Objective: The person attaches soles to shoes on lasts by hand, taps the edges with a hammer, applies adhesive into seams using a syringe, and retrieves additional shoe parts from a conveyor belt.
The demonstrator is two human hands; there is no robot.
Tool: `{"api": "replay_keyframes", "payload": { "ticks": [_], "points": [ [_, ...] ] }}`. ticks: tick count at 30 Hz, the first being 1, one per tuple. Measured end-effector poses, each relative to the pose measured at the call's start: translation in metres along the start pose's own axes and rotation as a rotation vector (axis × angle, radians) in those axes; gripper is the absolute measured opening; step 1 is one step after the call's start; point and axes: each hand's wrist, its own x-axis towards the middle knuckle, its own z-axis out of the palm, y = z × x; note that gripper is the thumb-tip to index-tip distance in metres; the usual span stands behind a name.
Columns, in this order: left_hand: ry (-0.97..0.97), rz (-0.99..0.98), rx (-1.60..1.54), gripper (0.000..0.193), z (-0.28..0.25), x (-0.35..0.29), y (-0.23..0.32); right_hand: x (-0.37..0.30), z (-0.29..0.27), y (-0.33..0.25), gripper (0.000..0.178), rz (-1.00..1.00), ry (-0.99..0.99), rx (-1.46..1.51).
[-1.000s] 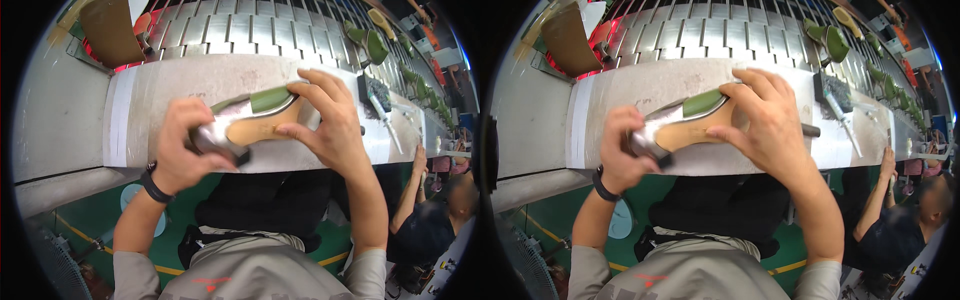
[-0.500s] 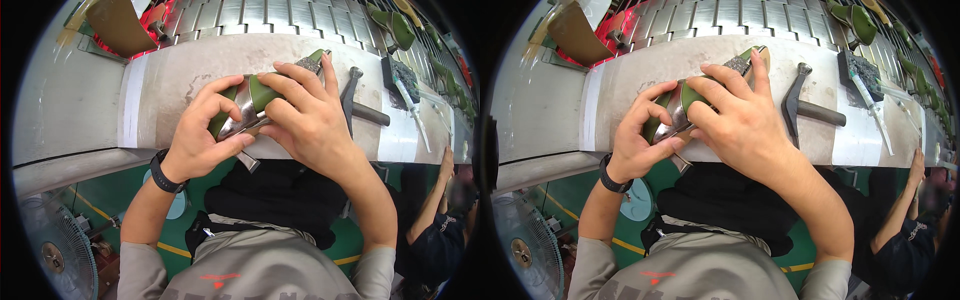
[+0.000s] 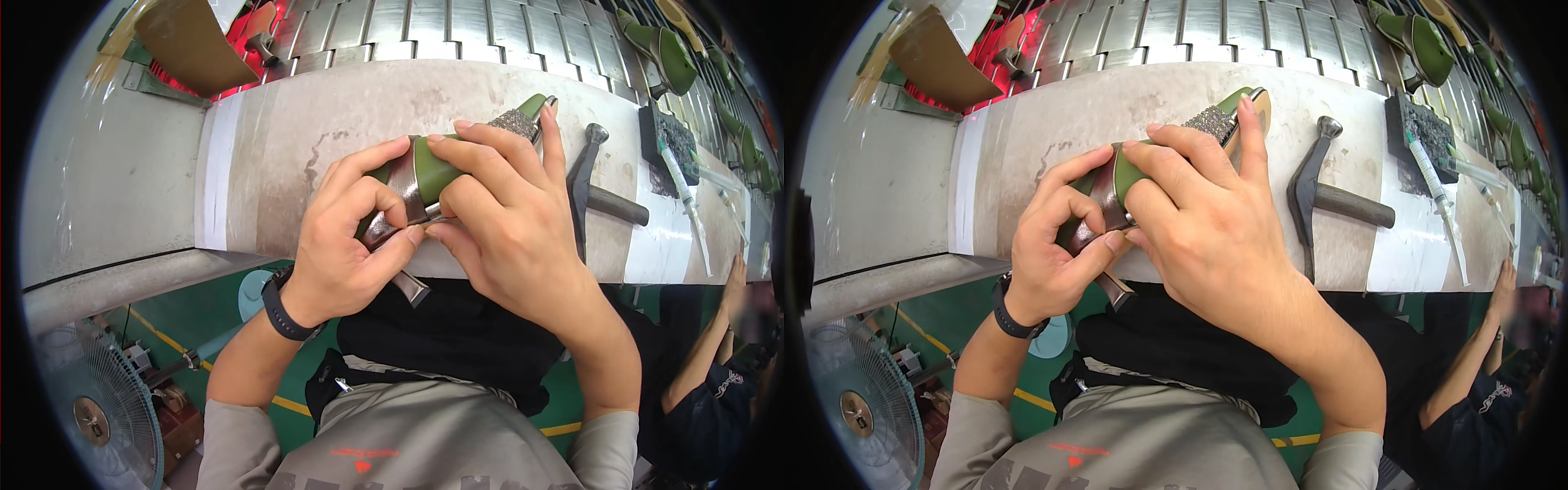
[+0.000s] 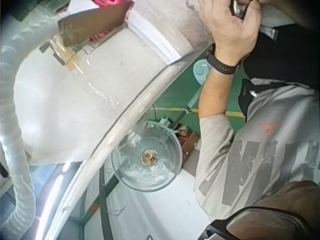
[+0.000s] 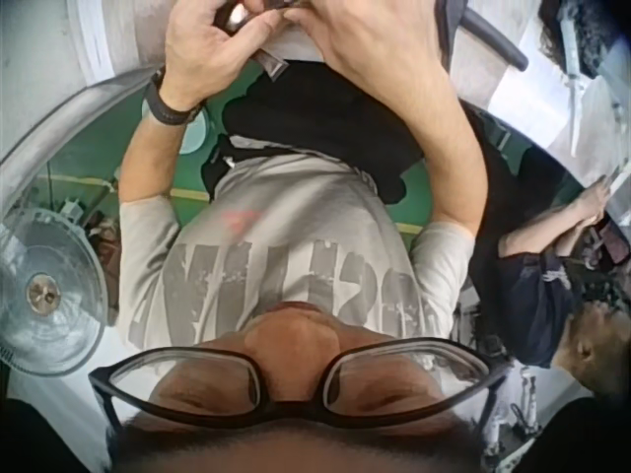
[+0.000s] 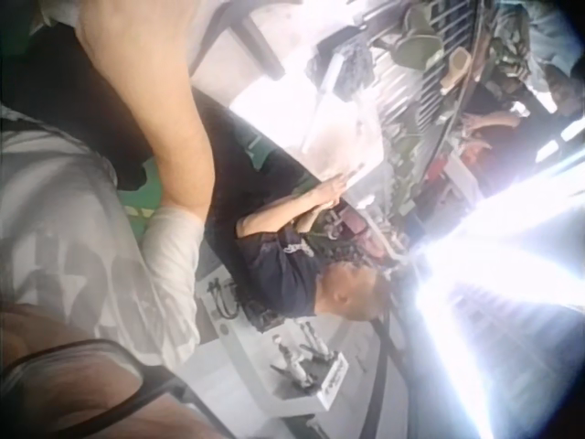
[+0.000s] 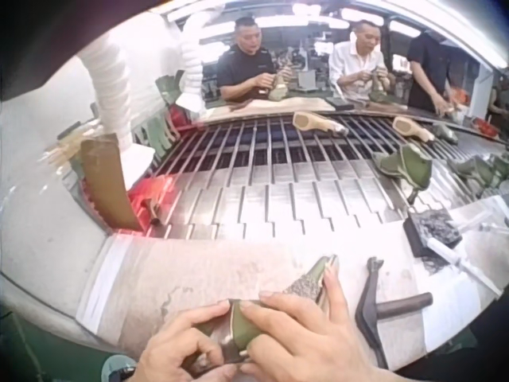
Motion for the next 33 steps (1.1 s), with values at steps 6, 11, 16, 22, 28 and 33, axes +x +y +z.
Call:
{"api": "replay_keyframes", "payload": {
  "ticks": [6, 11, 16, 22, 28, 33],
  "points": [
    [-0.011, -0.07, 0.0, 0.018, 0.001, 0.006, 0.009, 0.004, -0.006, -0.01, 0.025, 0.046, -0.046, -0.046],
    [-0.022, -0.09, 0.029, 0.043, 0.002, 0.013, 0.012, 0.013, -0.016, -0.005, 0.036, 0.11, -0.124, -0.028],
    [-0.183, -0.01, 0.123, 0.071, -0.002, 0.028, -0.001, 0.008, -0.037, 0.023, 0.057, 0.065, -0.168, -0.054],
    [-0.146, -0.054, 0.105, 0.068, 0.004, 0.042, 0.011, 0.021, -0.04, 0.021, 0.062, 0.112, -0.186, -0.052],
    [-0.101, 0.025, 0.26, 0.071, 0.012, 0.042, 0.007, -0.053, -0.042, 0.067, 0.053, 0.303, 0.274, 0.016],
    [-0.193, 0.186, 0.22, 0.101, 0.027, 0.064, 0.015, -0.099, -0.059, 0.064, 0.056, 0.256, 0.031, -0.11]
  ]
}}
